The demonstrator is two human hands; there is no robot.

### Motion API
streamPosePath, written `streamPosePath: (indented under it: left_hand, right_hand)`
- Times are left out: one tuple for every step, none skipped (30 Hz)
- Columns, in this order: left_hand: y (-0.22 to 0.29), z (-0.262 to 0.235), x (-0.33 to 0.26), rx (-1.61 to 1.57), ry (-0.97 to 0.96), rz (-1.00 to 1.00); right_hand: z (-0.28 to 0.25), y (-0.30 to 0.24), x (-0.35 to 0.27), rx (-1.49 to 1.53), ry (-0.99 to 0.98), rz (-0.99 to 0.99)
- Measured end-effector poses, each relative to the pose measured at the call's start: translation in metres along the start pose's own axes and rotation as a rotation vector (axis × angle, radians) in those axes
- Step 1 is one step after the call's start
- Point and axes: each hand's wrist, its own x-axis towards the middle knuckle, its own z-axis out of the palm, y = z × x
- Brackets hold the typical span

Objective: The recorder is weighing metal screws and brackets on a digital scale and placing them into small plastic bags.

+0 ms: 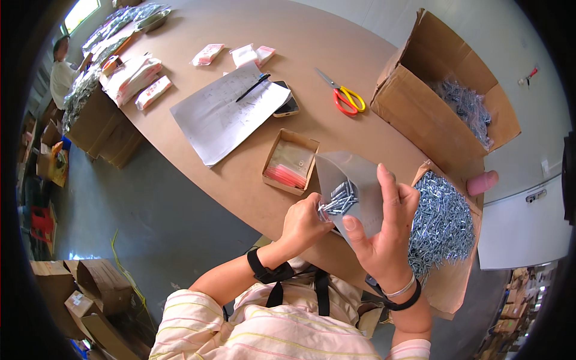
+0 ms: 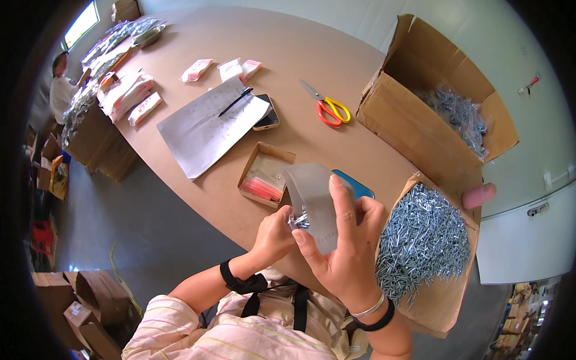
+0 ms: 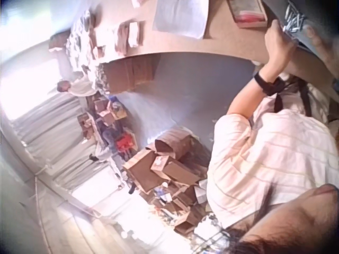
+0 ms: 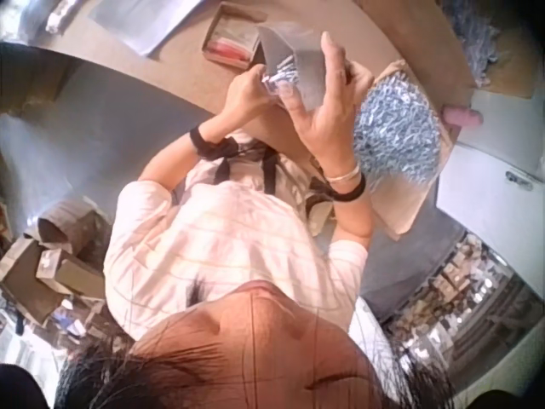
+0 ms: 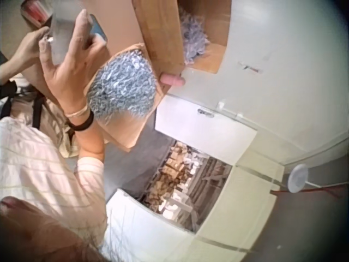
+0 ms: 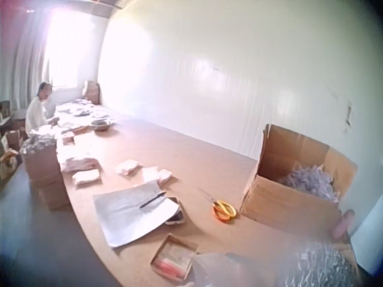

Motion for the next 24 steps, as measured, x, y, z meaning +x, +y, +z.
streamPosePath:
  left_hand:
    - [0.002,-0.001,0.000,-0.007,0.005,-0.003]
    - [0.004,-0.001,0.000,-0.006,0.009,-0.001]
    - [0.005,-0.002,0.000,-0.003,0.013,0.002]
    - [0.006,-0.003,0.000,-0.009,0.017,-0.002]
    - [0.006,-0.003,0.000,0.003,0.013,-0.007]
    - [0.006,-0.004,0.001,0.016,0.009,-0.009]
    - [0.005,-0.003,0.001,0.012,0.014,-0.011]
    - [0.003,-0.001,0.002,-0.018,0.024,0.003]
    - [0.000,0.000,0.002,-0.052,0.032,0.018]
    - [-0.003,0.002,0.002,-0.058,0.035,0.016]
    - [-0.006,0.004,0.003,-0.109,0.048,0.033]
    - [-0.008,0.007,0.003,-0.155,0.058,0.048]
    - [-0.010,0.008,0.003,-0.156,0.060,0.044]
    - [-0.011,0.009,0.002,-0.191,0.061,0.050]
    - [-0.012,0.011,0.003,-0.228,0.060,0.060]
    - [-0.015,0.013,0.003,-0.230,0.059,0.060]
    - [-0.020,0.014,0.002,-0.264,0.059,0.059]
    - [-0.021,0.014,0.002,-0.298,0.058,0.059]
    - [-0.021,0.015,0.002,-0.300,0.056,0.059]
    - [-0.020,0.015,0.000,-0.406,0.056,0.075]
    - [-0.019,0.015,-0.001,-0.512,0.058,0.088]
    - [-0.020,0.016,-0.002,-0.513,0.055,0.085]
    - [-0.021,0.016,-0.002,-0.612,0.063,0.070]
    - [-0.022,0.018,-0.001,-0.711,0.067,0.056]
  right_hand:
    - [0.000,0.000,0.000,0.029,0.012,0.020]
    - [-0.001,0.000,0.000,0.027,0.005,0.014]
    - [-0.002,-0.001,0.001,0.033,0.013,-0.003]
    - [-0.003,-0.001,0.001,0.039,0.020,-0.019]
    - [-0.003,-0.001,-0.001,0.039,0.014,-0.024]
    - [-0.003,0.000,-0.003,0.037,0.022,-0.041]
    - [-0.003,0.001,-0.005,0.036,0.029,-0.057]
    - [-0.003,0.001,-0.007,0.037,0.026,-0.063]
    - [-0.003,0.000,-0.009,0.017,0.023,-0.082]
    - [-0.002,-0.001,-0.010,-0.001,0.020,-0.100]
    - [-0.001,-0.002,-0.011,-0.003,0.014,-0.105]
    - [-0.001,-0.002,-0.013,-0.002,0.025,-0.106]
    - [-0.001,-0.002,-0.015,-0.001,0.036,-0.107]
    - [-0.001,-0.002,-0.017,0.001,0.032,-0.107]
    - [-0.003,-0.002,-0.019,-0.020,0.010,-0.118]
    - [-0.003,-0.001,-0.020,-0.042,-0.012,-0.128]
    - [-0.003,-0.002,-0.021,-0.044,-0.013,-0.128]
    - [-0.003,-0.001,-0.023,-0.021,-0.027,-0.152]
    - [-0.003,-0.001,-0.024,0.002,-0.040,-0.176]
    - [-0.003,0.001,-0.026,0.011,-0.056,-0.191]
    - [-0.003,0.001,-0.027,0.011,-0.058,-0.189]
    - [-0.003,0.001,-0.029,0.011,-0.052,-0.235]
    - [-0.002,0.001,-0.030,0.012,-0.046,-0.279]
    - [-0.003,0.001,-0.032,0.008,-0.046,-0.272]
